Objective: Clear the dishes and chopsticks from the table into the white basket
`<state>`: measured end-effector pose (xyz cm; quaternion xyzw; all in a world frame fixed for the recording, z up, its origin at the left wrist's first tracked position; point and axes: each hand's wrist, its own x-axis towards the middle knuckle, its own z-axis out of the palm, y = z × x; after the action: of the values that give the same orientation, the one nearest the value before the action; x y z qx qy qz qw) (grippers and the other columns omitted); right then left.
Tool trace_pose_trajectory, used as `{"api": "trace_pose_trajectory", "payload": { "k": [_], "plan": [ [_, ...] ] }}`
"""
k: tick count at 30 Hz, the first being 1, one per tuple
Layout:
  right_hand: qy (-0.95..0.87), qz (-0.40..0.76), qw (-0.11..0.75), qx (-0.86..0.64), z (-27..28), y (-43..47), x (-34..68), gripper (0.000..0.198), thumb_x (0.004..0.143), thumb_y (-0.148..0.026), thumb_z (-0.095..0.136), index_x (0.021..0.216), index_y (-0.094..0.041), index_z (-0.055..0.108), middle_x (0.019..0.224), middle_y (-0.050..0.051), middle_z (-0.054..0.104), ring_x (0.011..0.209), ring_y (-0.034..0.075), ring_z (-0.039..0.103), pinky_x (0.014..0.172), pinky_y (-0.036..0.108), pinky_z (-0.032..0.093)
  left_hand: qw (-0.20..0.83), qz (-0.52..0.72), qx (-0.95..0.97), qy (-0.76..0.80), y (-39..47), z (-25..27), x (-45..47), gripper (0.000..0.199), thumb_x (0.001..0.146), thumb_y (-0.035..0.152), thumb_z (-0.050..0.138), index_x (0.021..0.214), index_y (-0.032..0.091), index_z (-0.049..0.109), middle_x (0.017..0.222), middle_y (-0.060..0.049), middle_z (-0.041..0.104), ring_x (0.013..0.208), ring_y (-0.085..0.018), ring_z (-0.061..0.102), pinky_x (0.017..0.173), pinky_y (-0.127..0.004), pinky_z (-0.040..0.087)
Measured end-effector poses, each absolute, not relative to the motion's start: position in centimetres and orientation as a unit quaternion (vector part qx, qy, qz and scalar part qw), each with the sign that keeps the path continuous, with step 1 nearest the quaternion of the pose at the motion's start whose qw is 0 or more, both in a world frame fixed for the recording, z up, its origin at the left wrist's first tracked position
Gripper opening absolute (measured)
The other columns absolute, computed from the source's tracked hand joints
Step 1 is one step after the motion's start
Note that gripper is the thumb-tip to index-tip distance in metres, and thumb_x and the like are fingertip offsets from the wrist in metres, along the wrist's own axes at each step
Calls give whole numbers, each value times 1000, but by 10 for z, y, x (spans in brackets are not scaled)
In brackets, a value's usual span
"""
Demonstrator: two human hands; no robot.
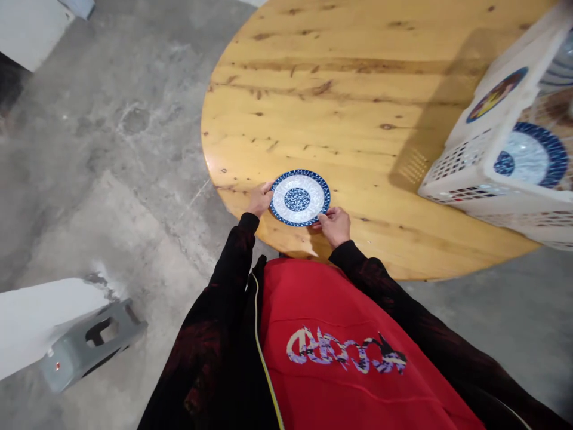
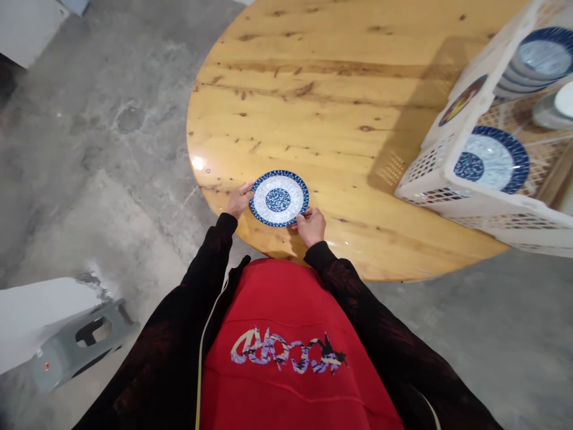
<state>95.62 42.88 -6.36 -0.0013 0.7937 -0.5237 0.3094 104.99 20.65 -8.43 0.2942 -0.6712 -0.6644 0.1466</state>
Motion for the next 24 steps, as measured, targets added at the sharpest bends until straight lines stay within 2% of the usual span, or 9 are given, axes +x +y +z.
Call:
{"api": "trace_pose_trajectory", "payload": {
  "k": [4,9,24],
  "plan": [
    [798,-523,299,3,-66,424,952,22,76,-14,61,77,-27,42,54,-3,58,52,23,68,50,33,54,134,-653,300,-682,195,-92,1040,40,77,13,60,116,10,71,129,-15,71,132,-30,59,118,-45,38],
    [801,-523,291,-3,-73,420,942,22,74,-15,61,81,-26,44,59,-2,60,53,23,68,49,34,55,128,-674,270,-675,185,-97,1028,40,78,11,61,116,11,72,124,-14,74,129,-30,62,116,-45,42],
    [794,-530,297,13,-64,414,938,24,74,-12,62,80,-26,43,56,-2,59,56,24,70,47,31,55,128,-659,299,-678,179,-97,1013,30,77,2,61,104,10,72,110,-13,77,129,-32,61,116,-51,42]
  ]
}}
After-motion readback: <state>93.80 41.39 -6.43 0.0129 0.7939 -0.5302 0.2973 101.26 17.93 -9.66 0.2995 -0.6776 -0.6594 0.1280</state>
